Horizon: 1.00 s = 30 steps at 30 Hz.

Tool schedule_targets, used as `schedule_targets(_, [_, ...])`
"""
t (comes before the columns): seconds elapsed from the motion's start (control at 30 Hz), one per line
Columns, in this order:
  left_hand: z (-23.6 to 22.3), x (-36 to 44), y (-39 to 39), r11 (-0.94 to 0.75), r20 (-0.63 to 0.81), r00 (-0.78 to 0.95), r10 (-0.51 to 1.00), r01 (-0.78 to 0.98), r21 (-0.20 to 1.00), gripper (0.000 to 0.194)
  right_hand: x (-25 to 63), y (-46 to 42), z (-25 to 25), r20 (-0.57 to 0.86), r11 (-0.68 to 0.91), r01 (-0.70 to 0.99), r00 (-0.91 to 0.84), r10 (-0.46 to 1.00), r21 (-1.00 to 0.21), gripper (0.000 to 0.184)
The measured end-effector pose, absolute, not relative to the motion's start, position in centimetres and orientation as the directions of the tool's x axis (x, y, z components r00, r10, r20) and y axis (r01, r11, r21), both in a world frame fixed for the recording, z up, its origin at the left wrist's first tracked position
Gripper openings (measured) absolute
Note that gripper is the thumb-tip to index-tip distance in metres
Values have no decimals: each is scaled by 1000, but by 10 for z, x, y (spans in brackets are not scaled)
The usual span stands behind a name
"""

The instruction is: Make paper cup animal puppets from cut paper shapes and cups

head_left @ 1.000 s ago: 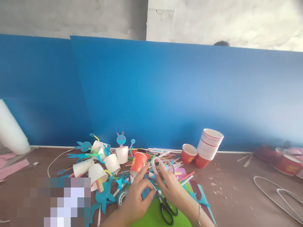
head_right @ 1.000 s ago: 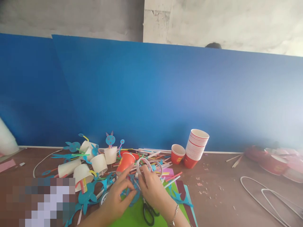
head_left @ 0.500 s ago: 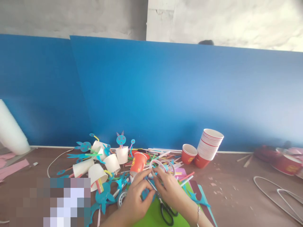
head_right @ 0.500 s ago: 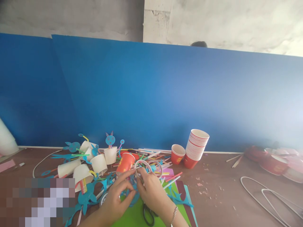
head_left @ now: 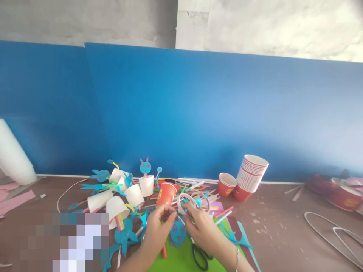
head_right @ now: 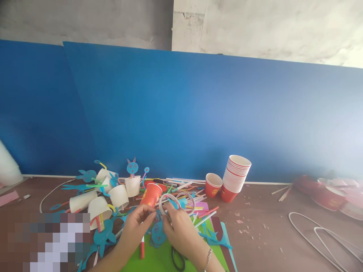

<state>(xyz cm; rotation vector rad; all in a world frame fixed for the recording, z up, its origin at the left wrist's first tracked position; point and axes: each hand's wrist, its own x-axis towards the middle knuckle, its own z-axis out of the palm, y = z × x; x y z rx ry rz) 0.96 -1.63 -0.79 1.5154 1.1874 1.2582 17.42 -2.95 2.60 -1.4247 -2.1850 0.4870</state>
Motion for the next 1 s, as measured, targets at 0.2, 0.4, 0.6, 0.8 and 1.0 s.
schedule_targets(0.2, [-12, 4, -17, -462, 474, 76, 877, 402, 790, 19, 170, -33, 25, 208, 413, 773, -357, 911, -482, 20])
schedule_targets(0.4, [-15, 0, -15, -693, 709, 220, 670, 528, 491, 16, 166, -35, 24, 221, 446, 790, -388, 895, -420, 20])
schedule_targets(0.6, [-15, 1, -16, -702, 718, 262, 645, 574, 421, 15, 163, -34, 16, 260, 441, 804, -362, 895, -398, 18])
schedule_targets(0.8, [-13, 3, -18, -629, 623, 243, 744, 571, 528, 13, 159, -34, 16, 281, 439, 815, -350, 893, -378, 17])
schedule_targets(1.0, [-15, 5, -19, -529, 512, 197, 836, 536, 657, 11, 159, -32, 15, 296, 439, 824, -345, 891, -359, 16])
